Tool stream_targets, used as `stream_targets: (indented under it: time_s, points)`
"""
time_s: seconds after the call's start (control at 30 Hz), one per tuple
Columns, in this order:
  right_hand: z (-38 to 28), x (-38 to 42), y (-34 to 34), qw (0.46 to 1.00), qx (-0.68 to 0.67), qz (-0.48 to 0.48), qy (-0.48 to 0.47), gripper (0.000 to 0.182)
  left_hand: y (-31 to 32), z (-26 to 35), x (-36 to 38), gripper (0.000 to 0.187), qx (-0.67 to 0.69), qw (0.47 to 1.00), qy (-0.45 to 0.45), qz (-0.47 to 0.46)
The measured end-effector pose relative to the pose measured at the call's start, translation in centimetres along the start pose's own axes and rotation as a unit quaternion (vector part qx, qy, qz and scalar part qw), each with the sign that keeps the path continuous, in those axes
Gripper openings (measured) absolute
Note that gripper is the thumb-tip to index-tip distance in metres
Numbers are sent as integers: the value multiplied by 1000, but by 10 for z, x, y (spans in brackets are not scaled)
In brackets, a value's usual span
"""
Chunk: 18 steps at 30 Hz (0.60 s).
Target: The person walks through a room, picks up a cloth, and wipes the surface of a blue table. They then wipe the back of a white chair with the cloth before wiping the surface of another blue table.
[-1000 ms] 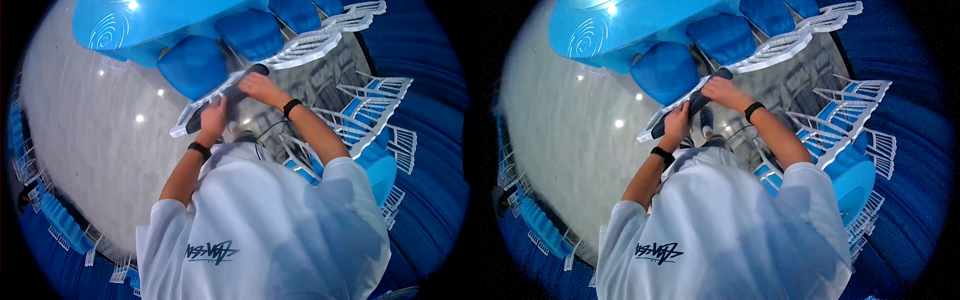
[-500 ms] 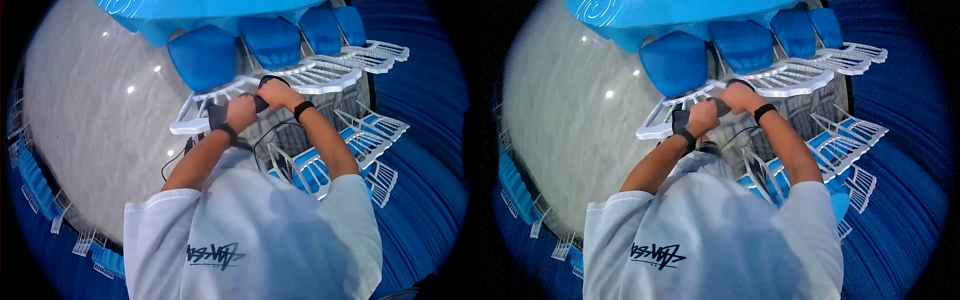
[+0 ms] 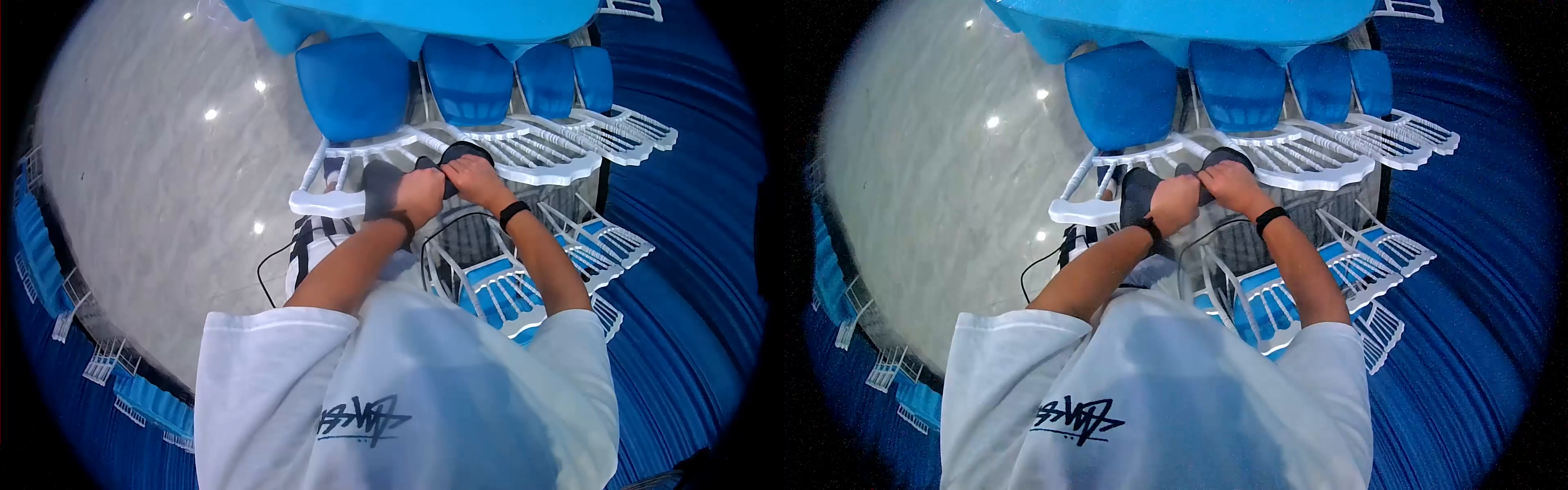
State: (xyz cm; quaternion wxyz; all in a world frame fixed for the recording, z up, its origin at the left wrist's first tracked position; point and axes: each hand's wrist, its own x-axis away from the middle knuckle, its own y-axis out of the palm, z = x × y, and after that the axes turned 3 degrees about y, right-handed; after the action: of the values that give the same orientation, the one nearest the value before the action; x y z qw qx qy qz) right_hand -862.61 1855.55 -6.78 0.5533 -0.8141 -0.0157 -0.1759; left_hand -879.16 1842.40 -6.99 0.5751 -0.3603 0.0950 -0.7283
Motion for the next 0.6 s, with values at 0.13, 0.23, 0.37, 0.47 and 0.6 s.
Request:
stream_targets:
  time_s: [0.13, 0.23, 0.37, 0.47, 0.6]
  points:
    - [-1, -3, 0, 1000, -21, 5, 19, 39, 0, 2, -6, 15, 11, 1000, 1, 0]
    - [-11, -3, -6, 998, -13, -24, 58, 43, -5, 7, -4, 11, 14, 1000, 3, -1]
    - [-13, -12, -10, 988, -8, -97, 122, 65, -9, -3, -6, 20, 38, 999, 10, -18]
    - [-8, -10, -2, 990, -29, -77, 116, 63, 5, -28, -9, 49, 65, 997, -10, -42]
    - [-48, -8, -21, 994, -6, -50, 100, 63, -51, -88, 42, 66, 94, 985, 128, -68]
